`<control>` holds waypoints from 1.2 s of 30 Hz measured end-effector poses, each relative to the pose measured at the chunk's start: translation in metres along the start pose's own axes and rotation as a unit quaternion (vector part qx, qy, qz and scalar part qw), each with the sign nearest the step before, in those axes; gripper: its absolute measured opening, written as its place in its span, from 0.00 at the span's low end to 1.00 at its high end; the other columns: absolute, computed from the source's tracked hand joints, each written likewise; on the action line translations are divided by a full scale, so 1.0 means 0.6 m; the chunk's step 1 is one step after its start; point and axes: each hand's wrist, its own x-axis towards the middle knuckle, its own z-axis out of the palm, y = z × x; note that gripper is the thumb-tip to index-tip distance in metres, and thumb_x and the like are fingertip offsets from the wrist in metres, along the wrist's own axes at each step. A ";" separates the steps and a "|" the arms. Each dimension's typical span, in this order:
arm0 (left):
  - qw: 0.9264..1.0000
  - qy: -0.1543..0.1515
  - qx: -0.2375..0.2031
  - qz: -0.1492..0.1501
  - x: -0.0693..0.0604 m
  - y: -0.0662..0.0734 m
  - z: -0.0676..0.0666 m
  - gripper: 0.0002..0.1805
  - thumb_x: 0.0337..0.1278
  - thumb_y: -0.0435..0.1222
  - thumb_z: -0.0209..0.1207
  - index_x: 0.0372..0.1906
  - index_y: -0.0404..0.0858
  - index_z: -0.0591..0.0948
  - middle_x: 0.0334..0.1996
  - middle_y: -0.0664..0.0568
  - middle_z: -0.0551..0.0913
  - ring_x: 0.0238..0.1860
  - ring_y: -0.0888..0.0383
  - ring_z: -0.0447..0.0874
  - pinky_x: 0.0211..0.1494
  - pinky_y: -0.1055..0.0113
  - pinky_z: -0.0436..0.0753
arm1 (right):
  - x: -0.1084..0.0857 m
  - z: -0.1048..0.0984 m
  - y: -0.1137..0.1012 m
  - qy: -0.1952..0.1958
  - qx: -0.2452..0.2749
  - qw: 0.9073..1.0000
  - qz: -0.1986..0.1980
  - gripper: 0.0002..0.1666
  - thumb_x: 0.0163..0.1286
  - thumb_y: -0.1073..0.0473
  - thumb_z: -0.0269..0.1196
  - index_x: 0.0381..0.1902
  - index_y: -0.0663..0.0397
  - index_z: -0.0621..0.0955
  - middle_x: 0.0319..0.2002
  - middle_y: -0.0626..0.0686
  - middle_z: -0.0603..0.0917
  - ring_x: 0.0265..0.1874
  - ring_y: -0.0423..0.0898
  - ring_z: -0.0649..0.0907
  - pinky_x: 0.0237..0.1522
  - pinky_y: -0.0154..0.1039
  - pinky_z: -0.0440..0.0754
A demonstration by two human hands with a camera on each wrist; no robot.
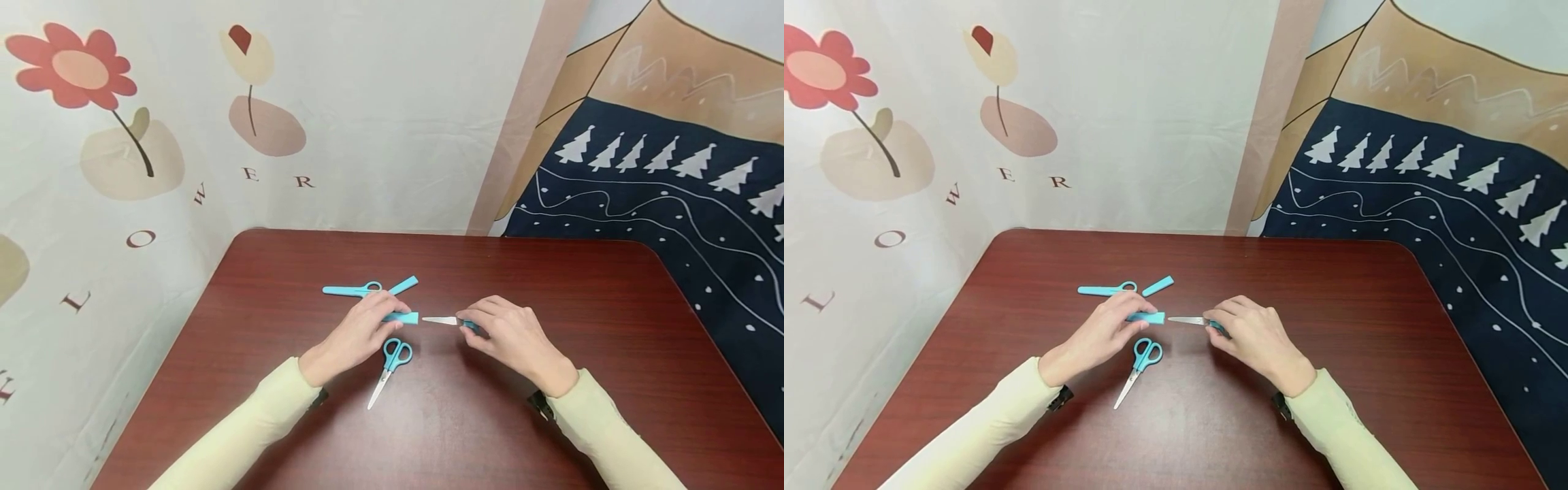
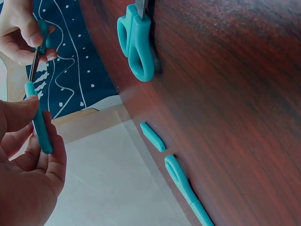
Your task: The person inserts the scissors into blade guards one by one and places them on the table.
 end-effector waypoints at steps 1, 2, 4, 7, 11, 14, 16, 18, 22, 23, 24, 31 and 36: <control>1.000 0.000 0.000 0.000 0.000 0.000 0.000 0.13 0.65 0.29 0.67 0.51 0.41 0.84 0.48 0.55 0.82 0.48 0.58 0.76 0.49 0.63 0.78 | 0.001 0.000 -0.001 0.000 0.000 1.000 0.000 0.14 0.59 0.58 0.76 0.44 0.47 0.91 0.40 0.44 0.88 0.43 0.45 0.85 0.16 0.29 0.71; 1.000 0.001 0.000 -0.001 0.000 0.000 0.001 0.12 0.65 0.29 0.67 0.51 0.41 0.84 0.48 0.55 0.82 0.48 0.58 0.76 0.49 0.63 0.78 | 0.002 0.000 -0.002 0.000 -0.001 1.000 0.000 0.14 0.59 0.58 0.76 0.44 0.46 0.91 0.39 0.43 0.88 0.43 0.45 0.85 0.16 0.30 0.71; 1.000 0.002 0.000 -0.001 -0.001 0.000 0.001 0.12 0.65 0.29 0.68 0.51 0.40 0.84 0.47 0.55 0.82 0.47 0.57 0.76 0.48 0.63 0.78 | 0.003 -0.001 -0.004 0.000 -0.001 1.000 0.000 0.14 0.59 0.58 0.75 0.44 0.45 0.91 0.39 0.42 0.88 0.43 0.45 0.85 0.15 0.30 0.71; 1.000 0.006 0.001 -0.001 -0.001 -0.002 0.003 0.12 0.64 0.29 0.68 0.50 0.40 0.84 0.46 0.55 0.82 0.47 0.57 0.76 0.48 0.63 0.78 | 0.005 -0.002 -0.007 0.000 -0.002 1.000 -0.002 0.13 0.59 0.57 0.75 0.44 0.45 0.91 0.39 0.42 0.88 0.43 0.45 0.85 0.15 0.31 0.70; 1.000 0.010 0.004 0.002 -0.002 -0.002 0.004 0.12 0.63 0.29 0.69 0.50 0.40 0.85 0.45 0.55 0.82 0.46 0.57 0.76 0.47 0.64 0.78 | 0.007 -0.003 -0.010 0.004 -0.007 1.000 -0.011 0.13 0.59 0.57 0.75 0.44 0.46 0.91 0.39 0.42 0.88 0.42 0.45 0.85 0.15 0.30 0.70; 1.000 0.014 0.005 0.005 -0.003 -0.001 0.004 0.12 0.62 0.29 0.69 0.50 0.39 0.85 0.45 0.54 0.82 0.46 0.57 0.76 0.47 0.64 0.78 | 0.009 -0.006 -0.012 0.009 -0.017 1.000 -0.018 0.13 0.59 0.57 0.75 0.44 0.46 0.91 0.39 0.42 0.88 0.42 0.45 0.85 0.14 0.30 0.69; 1.000 0.016 0.003 0.005 -0.003 0.000 0.004 0.13 0.62 0.28 0.70 0.50 0.39 0.85 0.45 0.54 0.83 0.46 0.57 0.76 0.47 0.63 0.78 | 0.010 -0.008 -0.014 0.010 -0.022 1.000 -0.020 0.13 0.60 0.57 0.75 0.44 0.45 0.90 0.39 0.42 0.88 0.42 0.45 0.85 0.14 0.30 0.69; 1.000 0.019 0.001 0.004 -0.003 0.001 0.005 0.13 0.61 0.28 0.70 0.49 0.39 0.85 0.45 0.54 0.83 0.46 0.57 0.77 0.47 0.63 0.78 | 0.011 -0.009 -0.015 0.009 -0.025 0.999 -0.021 0.13 0.60 0.57 0.75 0.44 0.45 0.90 0.38 0.42 0.88 0.41 0.45 0.85 0.14 0.31 0.69; 1.000 0.019 -0.006 -0.002 -0.005 0.003 0.007 0.13 0.61 0.27 0.70 0.49 0.39 0.85 0.46 0.55 0.83 0.47 0.57 0.77 0.48 0.63 0.78 | 0.012 -0.008 -0.017 0.011 -0.028 0.999 -0.026 0.12 0.60 0.56 0.75 0.44 0.46 0.90 0.38 0.42 0.88 0.41 0.45 0.85 0.14 0.31 0.69; 1.000 0.019 -0.007 -0.004 -0.005 0.003 0.007 0.13 0.61 0.27 0.70 0.49 0.39 0.85 0.46 0.55 0.83 0.47 0.57 0.77 0.48 0.63 0.78 | 0.012 -0.007 -0.017 0.012 -0.029 0.999 -0.028 0.12 0.60 0.56 0.75 0.43 0.46 0.90 0.38 0.42 0.88 0.41 0.45 0.85 0.13 0.30 0.68; 1.000 0.018 -0.009 -0.006 -0.006 0.004 0.008 0.13 0.61 0.27 0.70 0.49 0.40 0.85 0.46 0.55 0.83 0.47 0.57 0.77 0.48 0.63 0.78 | 0.012 -0.006 -0.017 0.014 -0.029 0.999 -0.029 0.13 0.60 0.56 0.76 0.43 0.46 0.90 0.38 0.42 0.88 0.40 0.45 0.85 0.13 0.30 0.68; 1.000 0.017 -0.010 -0.014 -0.007 0.008 0.008 0.13 0.62 0.27 0.69 0.49 0.40 0.85 0.46 0.55 0.83 0.46 0.58 0.76 0.47 0.64 0.78 | 0.012 -0.006 -0.020 0.013 -0.031 0.999 -0.030 0.14 0.60 0.55 0.76 0.44 0.46 0.91 0.39 0.43 0.89 0.41 0.46 0.86 0.14 0.31 0.70; 1.000 0.023 -0.003 -0.010 -0.006 0.010 0.009 0.13 0.61 0.27 0.69 0.49 0.39 0.85 0.46 0.55 0.83 0.46 0.57 0.76 0.47 0.63 0.78 | 0.013 -0.009 -0.024 0.007 -0.032 0.999 -0.025 0.14 0.60 0.55 0.77 0.45 0.46 0.91 0.40 0.44 0.89 0.42 0.47 0.86 0.15 0.33 0.73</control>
